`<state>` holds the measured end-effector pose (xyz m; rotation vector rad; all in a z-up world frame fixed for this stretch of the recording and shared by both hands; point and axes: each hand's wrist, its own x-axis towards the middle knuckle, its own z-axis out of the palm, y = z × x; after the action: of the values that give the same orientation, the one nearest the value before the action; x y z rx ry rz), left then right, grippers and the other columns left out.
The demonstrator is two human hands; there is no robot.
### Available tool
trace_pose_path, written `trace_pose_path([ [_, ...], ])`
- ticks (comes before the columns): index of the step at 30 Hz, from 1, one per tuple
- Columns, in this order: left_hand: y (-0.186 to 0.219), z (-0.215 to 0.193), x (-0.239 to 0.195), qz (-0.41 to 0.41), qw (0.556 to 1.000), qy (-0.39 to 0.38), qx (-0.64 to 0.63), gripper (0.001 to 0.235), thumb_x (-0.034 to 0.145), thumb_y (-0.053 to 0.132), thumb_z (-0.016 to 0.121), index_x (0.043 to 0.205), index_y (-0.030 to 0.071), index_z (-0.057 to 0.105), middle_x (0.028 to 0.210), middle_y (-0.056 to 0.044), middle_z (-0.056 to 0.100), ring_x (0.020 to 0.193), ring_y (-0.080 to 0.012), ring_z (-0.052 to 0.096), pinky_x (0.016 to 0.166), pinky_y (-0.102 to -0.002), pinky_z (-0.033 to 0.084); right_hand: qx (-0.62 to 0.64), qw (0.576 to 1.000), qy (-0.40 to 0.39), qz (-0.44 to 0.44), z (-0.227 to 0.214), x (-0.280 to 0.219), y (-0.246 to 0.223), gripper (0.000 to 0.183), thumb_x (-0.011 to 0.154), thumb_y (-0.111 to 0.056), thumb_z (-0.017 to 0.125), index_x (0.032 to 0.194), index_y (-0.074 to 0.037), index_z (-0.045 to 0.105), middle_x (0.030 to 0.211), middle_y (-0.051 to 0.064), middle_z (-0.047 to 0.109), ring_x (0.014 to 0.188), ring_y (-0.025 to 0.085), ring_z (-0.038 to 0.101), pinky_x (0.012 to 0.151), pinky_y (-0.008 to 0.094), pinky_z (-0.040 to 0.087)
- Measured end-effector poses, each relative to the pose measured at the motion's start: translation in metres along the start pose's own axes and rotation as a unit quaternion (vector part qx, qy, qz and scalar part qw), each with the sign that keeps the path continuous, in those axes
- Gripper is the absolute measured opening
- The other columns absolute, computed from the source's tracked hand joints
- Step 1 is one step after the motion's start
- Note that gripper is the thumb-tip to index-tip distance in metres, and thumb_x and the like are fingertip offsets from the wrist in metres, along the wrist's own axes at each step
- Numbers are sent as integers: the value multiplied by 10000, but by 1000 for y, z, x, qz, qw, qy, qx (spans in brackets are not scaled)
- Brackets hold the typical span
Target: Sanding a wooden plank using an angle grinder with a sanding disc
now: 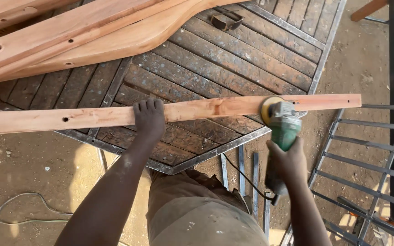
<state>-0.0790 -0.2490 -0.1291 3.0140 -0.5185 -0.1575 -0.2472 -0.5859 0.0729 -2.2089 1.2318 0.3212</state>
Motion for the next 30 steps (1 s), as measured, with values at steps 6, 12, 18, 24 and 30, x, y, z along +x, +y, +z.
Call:
trace_pose_path([
  [6, 5, -15, -2, -9, 1000, 1, -9, 342, 868, 135, 693, 1166, 75, 535, 1085, -193, 538, 1056, -391, 531, 985, -563, 328, 43, 999, 13, -4, 2, 4, -16, 726, 832, -505, 823, 1295, -104, 434, 1033, 269, 641, 1034, 492, 667, 884, 601, 493],
  [12, 2, -12, -3, 1, 1000, 29, 0, 338, 823, 161, 709, 1111, 97, 543, 1053, -154, 547, 1022, -368, 536, 959, -541, 345, -34, 998, -46, -38, 18, -25, -48, 764, 793, -479, 754, 1394, -177, 393, 1139, 312, 670, 1150, 516, 630, 967, 629, 481],
  [18, 7, -24, -6, -1, 999, 36, -1, 340, 812, 125, 717, 1090, 88, 526, 1035, -168, 512, 1002, -368, 517, 950, -517, 339, -67, 995, -51, -55, 14, -33, -65, 752, 799, -495, 741, 1400, -198, 400, 1144, 290, 672, 1156, 493, 639, 980, 618, 486],
  [24, 1, -8, -2, -8, 999, 18, -44, 425, 764, 58, 753, 1110, 81, 507, 1063, -159, 490, 1057, -377, 503, 983, -517, 323, -149, 979, -38, -133, 19, -58, -94, 747, 837, -402, 727, 1438, -138, 369, 1127, 303, 676, 1092, 526, 666, 951, 635, 507],
  [30, 4, -20, -3, -12, 999, 0, -34, 505, 725, 59, 780, 1142, 78, 496, 1079, -166, 490, 1073, -380, 488, 1004, -537, 307, -157, 976, -14, -150, 15, -48, -97, 753, 841, -417, 718, 1447, -131, 374, 1124, 304, 667, 1074, 536, 661, 921, 650, 501],
])
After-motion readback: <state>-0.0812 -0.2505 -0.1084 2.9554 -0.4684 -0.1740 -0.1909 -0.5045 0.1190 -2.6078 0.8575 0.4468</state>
